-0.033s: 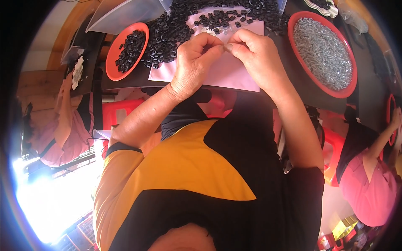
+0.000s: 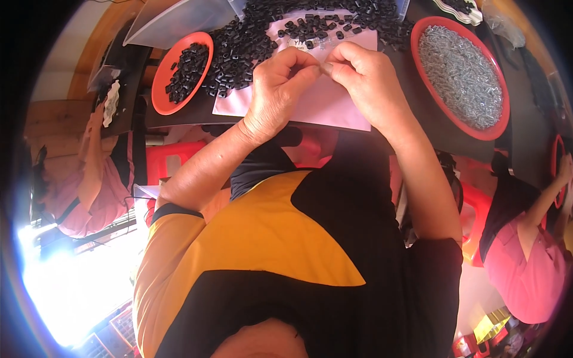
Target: The person assembles small components by picking up plastic pieces and inserting small pins into them by hand.
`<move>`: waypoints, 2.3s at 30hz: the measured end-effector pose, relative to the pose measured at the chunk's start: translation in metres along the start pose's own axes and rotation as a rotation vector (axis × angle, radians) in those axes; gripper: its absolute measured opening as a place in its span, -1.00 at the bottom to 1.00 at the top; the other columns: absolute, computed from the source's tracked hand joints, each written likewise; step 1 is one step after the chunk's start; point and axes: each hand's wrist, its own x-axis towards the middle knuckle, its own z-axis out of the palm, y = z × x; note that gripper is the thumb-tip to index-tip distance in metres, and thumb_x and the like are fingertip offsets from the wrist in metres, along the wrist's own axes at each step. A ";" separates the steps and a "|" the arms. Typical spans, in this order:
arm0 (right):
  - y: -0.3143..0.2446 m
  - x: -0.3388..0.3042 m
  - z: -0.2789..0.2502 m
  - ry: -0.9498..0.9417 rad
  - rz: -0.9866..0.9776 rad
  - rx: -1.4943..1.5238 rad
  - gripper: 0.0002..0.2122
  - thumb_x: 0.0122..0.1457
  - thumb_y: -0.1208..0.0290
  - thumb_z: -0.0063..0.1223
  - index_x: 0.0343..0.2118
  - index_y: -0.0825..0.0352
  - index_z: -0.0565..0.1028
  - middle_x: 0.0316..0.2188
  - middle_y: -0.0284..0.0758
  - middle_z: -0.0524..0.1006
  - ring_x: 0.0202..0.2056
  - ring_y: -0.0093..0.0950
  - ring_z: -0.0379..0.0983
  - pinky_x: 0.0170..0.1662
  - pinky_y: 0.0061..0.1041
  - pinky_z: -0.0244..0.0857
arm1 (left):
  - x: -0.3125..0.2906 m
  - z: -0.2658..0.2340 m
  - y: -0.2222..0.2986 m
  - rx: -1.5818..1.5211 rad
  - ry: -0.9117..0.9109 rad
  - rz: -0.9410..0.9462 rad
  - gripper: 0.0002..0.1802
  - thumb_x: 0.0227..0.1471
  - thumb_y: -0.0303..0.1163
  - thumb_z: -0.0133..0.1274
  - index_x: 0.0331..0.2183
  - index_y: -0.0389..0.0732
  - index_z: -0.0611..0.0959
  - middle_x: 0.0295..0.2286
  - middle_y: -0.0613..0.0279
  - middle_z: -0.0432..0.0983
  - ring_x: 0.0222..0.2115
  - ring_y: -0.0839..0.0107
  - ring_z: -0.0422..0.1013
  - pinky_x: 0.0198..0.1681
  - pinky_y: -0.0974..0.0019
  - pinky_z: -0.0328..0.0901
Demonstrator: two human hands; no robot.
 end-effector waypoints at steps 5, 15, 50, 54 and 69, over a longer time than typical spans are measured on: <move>-0.004 -0.001 -0.001 0.015 0.067 0.099 -0.89 0.10 0.48 0.11 -0.43 0.43 0.50 -0.58 -0.40 0.49 -0.51 -0.66 0.34 -0.40 -0.63 0.24 | 0.010 -0.011 -0.013 0.169 0.018 0.140 -0.85 0.00 -0.44 0.19 -0.38 -0.32 0.62 -0.52 0.28 0.53 -0.48 0.60 0.41 -0.38 0.48 0.32; -0.002 -0.003 -0.004 0.101 0.104 0.212 -0.89 0.11 0.45 0.10 -0.44 0.40 0.52 -0.58 -0.43 0.47 -0.50 -0.67 0.36 -0.39 -0.66 0.27 | 0.063 -0.018 -0.044 0.862 -0.059 0.560 -0.86 -0.15 -0.48 0.14 -0.40 -0.14 0.65 -0.43 0.17 0.46 -0.27 0.13 0.43 -0.27 0.16 0.40; -0.021 -0.001 0.013 0.197 -0.500 -0.556 -0.84 -0.05 0.58 0.12 -0.35 0.28 0.49 -0.43 -0.32 0.52 -0.38 -0.27 0.49 -0.33 -0.35 0.37 | 0.006 -0.014 -0.001 -0.368 -0.157 -0.296 -0.81 0.04 -0.37 0.15 -0.35 -0.31 0.66 -0.55 0.33 0.51 -0.56 0.65 0.35 -0.54 0.53 0.24; -0.022 0.023 0.004 0.069 -0.354 -0.505 -0.91 -0.01 0.54 0.08 -0.40 0.26 0.52 -0.44 -0.30 0.52 -0.40 -0.27 0.51 -0.33 -0.33 0.37 | 0.003 -0.016 -0.010 -0.407 -0.104 -0.294 -0.81 0.01 -0.36 0.19 -0.39 -0.31 0.67 -0.58 0.32 0.52 -0.61 0.66 0.33 -0.60 0.54 0.22; -0.001 0.098 0.014 0.030 -0.315 -0.995 -0.93 0.03 0.37 0.11 -0.40 0.12 0.55 -0.41 -0.39 0.53 -0.33 -0.27 0.52 -0.31 -0.23 0.39 | -0.005 -0.015 -0.016 -0.335 -0.093 -0.112 -0.86 -0.04 -0.47 0.21 -0.35 -0.28 0.70 -0.60 0.36 0.49 -0.67 0.69 0.30 -0.60 0.53 0.23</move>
